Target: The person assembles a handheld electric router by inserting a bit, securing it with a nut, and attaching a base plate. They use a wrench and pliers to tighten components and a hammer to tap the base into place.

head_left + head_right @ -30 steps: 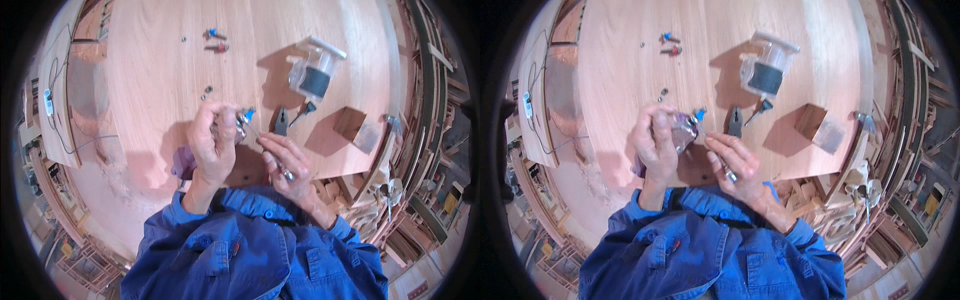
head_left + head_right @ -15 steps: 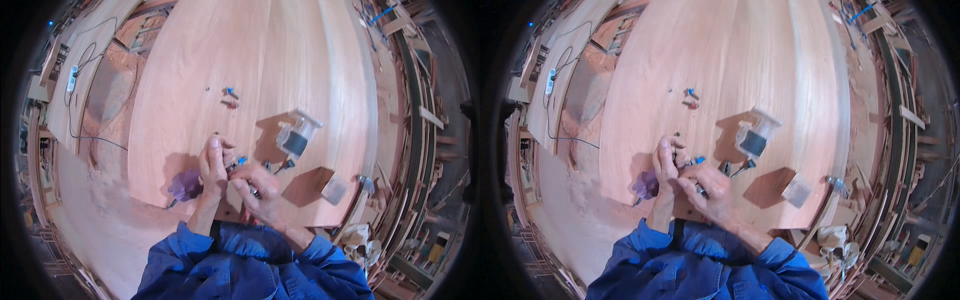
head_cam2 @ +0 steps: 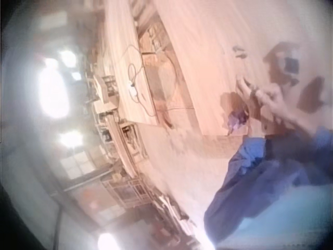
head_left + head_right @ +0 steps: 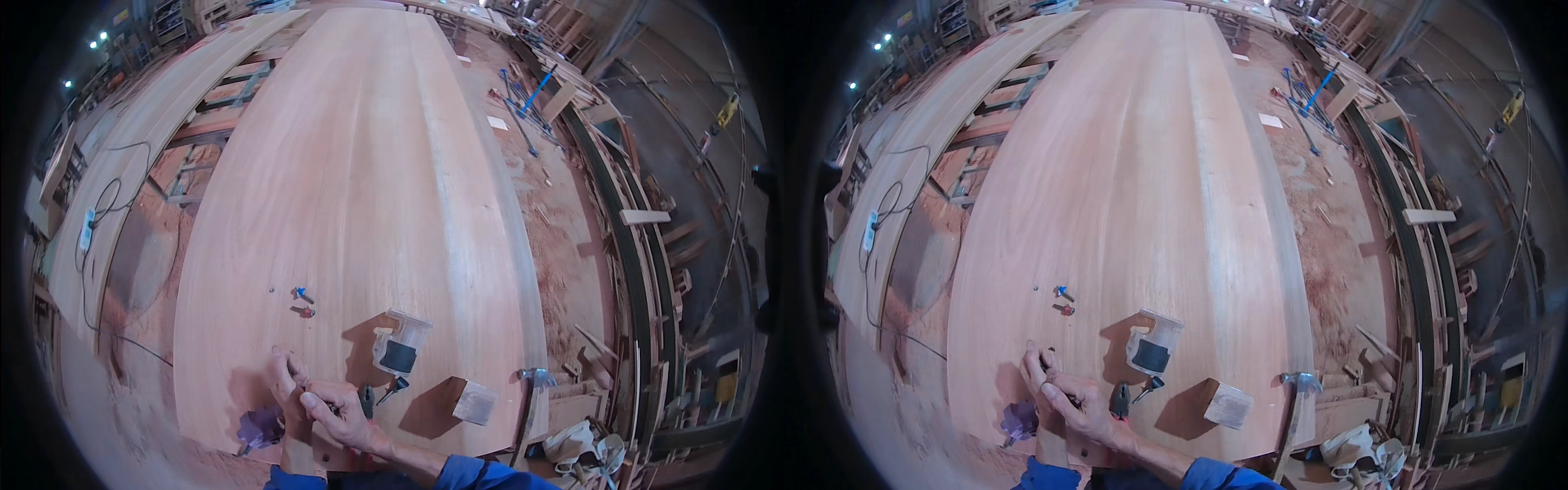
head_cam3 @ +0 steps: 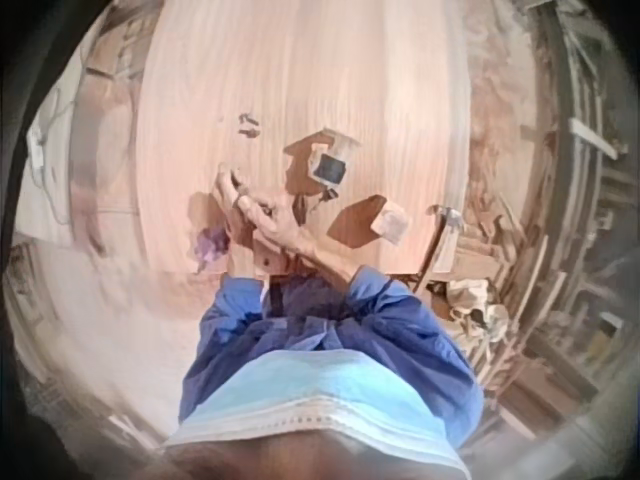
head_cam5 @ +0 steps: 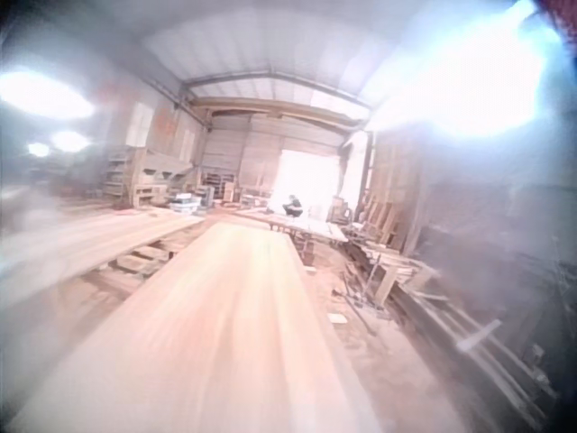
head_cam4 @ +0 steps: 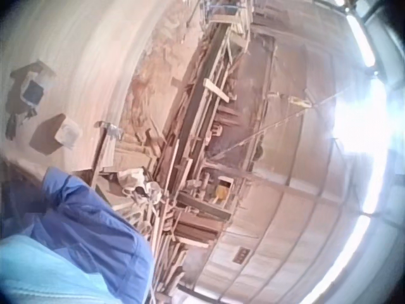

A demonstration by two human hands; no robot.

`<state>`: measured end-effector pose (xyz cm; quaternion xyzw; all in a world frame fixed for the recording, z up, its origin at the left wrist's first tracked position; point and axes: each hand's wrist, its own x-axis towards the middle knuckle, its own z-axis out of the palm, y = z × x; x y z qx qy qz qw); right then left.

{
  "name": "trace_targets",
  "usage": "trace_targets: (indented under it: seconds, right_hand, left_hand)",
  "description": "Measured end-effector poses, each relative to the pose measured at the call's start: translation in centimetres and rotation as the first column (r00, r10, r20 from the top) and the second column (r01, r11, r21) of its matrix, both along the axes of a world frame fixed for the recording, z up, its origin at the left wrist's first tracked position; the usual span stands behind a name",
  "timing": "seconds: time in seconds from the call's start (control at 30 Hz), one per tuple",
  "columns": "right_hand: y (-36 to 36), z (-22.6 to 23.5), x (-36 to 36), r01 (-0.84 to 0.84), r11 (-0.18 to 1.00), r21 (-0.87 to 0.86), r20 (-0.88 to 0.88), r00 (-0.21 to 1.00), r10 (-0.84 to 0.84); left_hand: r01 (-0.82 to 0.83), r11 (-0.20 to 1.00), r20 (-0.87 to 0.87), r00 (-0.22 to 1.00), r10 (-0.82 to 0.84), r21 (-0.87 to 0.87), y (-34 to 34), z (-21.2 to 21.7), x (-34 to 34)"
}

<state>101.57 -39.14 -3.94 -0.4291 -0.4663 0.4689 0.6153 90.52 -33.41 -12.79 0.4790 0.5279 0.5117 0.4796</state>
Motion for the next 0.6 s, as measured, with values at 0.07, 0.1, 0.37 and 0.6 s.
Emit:
trace_targets:
  seconds: [0.07, 0.1, 0.37, 0.6]
  right_hand:
    - [1.0, 0.9, -0.3, 0.03, 0.999, 0.017, -0.034, 0.999, -0.029]
    - [1.4, 1.8, -0.7, 0.014, 0.999, 0.034, -0.028, 1.0, -0.013]
    - [6.6, -0.4, -0.7, 0.254, 0.954, -0.162, -0.01, 0.966, -0.259]
    - [8.4, 0.8, -2.6, 0.168, 0.985, -0.033, -0.029, 0.985, -0.169]
  left_hand:
    - [-0.146, 0.966, -0.113, 0.978, 0.173, 0.214, 0.9, -3.2, 0.7]
    - [-0.406, 0.864, 0.12, 0.914, 0.387, 0.299, 2.2, -7.8, 1.5]
    - [0.007, 0.995, 0.057, 0.998, -0.001, -0.104, 3.4, -0.5, 1.2]
    - [0.137, 0.987, 0.268, 0.957, -0.11, -0.084, 5.8, 1.8, 1.7]
